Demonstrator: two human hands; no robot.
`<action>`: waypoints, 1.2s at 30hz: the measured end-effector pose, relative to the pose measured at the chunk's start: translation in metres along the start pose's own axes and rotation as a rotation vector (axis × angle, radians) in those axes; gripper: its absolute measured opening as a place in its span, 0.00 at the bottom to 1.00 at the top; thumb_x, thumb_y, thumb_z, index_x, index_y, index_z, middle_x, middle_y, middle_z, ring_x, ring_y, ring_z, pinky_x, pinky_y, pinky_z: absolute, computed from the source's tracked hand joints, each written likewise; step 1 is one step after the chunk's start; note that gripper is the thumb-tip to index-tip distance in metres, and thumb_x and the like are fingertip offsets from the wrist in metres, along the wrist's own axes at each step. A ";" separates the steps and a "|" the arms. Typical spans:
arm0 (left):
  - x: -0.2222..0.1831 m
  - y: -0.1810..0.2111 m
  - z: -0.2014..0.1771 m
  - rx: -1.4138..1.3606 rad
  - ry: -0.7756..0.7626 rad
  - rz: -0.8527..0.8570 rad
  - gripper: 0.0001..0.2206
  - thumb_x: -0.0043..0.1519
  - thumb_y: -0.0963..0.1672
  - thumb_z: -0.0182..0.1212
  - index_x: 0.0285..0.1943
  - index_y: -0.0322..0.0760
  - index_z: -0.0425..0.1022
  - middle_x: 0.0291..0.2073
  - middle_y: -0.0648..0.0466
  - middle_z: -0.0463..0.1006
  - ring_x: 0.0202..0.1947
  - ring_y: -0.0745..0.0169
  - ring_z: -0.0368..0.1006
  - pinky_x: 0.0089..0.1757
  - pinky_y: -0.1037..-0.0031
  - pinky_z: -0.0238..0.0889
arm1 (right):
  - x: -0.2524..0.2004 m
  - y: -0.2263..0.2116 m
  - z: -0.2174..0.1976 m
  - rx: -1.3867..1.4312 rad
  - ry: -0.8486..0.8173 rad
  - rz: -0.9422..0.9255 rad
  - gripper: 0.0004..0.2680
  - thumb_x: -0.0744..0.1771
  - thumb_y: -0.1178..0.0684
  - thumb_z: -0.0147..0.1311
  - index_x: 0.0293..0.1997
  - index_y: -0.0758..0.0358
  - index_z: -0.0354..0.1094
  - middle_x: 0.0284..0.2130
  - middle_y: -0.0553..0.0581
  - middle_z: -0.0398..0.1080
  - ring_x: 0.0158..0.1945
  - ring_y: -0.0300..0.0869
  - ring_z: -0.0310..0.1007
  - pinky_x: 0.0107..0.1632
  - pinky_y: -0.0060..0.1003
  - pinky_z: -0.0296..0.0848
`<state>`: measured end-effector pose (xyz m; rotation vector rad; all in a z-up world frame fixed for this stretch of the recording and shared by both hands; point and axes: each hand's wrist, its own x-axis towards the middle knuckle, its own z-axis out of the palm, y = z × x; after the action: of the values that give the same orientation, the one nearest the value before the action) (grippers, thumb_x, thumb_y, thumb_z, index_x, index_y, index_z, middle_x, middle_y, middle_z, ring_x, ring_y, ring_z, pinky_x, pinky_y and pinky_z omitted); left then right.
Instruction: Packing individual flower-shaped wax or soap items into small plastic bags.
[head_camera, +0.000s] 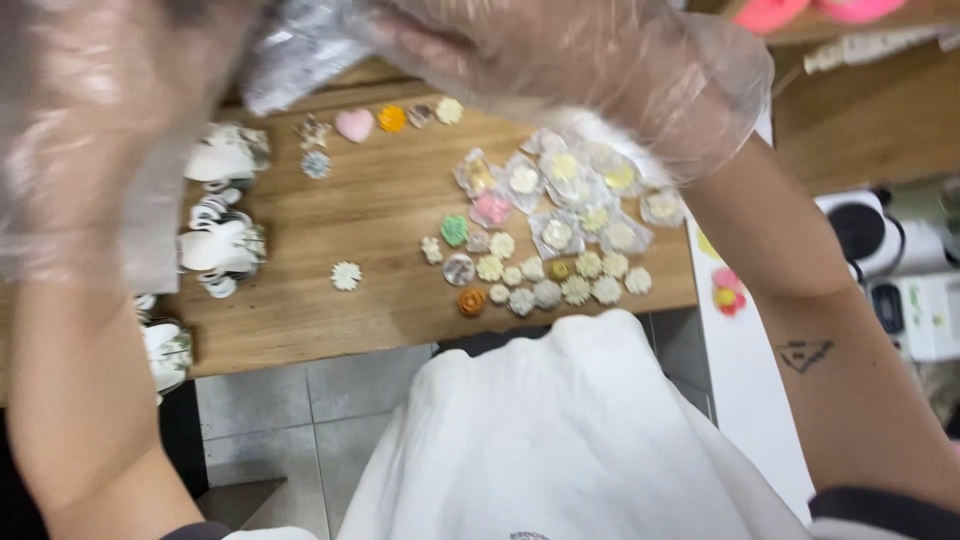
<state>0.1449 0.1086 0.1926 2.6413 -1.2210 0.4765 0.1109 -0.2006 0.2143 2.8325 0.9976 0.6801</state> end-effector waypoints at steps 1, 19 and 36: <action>-0.012 0.017 -0.001 -0.076 0.006 -0.025 0.13 0.72 0.45 0.54 0.62 0.36 0.71 0.48 0.43 0.79 0.41 0.50 0.74 0.42 0.60 0.70 | -0.018 -0.013 -0.022 -0.048 0.223 -0.075 0.09 0.75 0.44 0.53 0.49 0.55 0.73 0.26 0.53 0.71 0.26 0.38 0.68 0.29 0.37 0.69; -0.058 0.235 0.075 -1.006 0.112 -0.417 0.03 0.66 0.41 0.65 0.46 0.39 0.78 0.59 0.50 0.77 0.66 0.52 0.72 0.64 0.61 0.69 | -0.381 -0.089 0.165 0.866 0.113 1.889 0.10 0.69 0.45 0.59 0.47 0.62 0.74 0.31 0.50 0.77 0.27 0.31 0.69 0.31 0.27 0.70; -0.057 0.237 0.097 -0.710 -0.033 -0.407 0.05 0.65 0.41 0.68 0.46 0.39 0.78 0.52 0.51 0.81 0.55 0.56 0.80 0.52 0.67 0.75 | -0.397 -0.081 0.272 1.052 0.332 1.959 0.08 0.71 0.51 0.55 0.44 0.66 0.69 0.33 0.55 0.75 0.38 0.41 0.76 0.41 0.39 0.75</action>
<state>-0.0510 -0.0331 0.0905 2.1760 -0.6480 -0.0704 -0.0955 -0.3551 -0.2001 3.4716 -2.6520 0.5781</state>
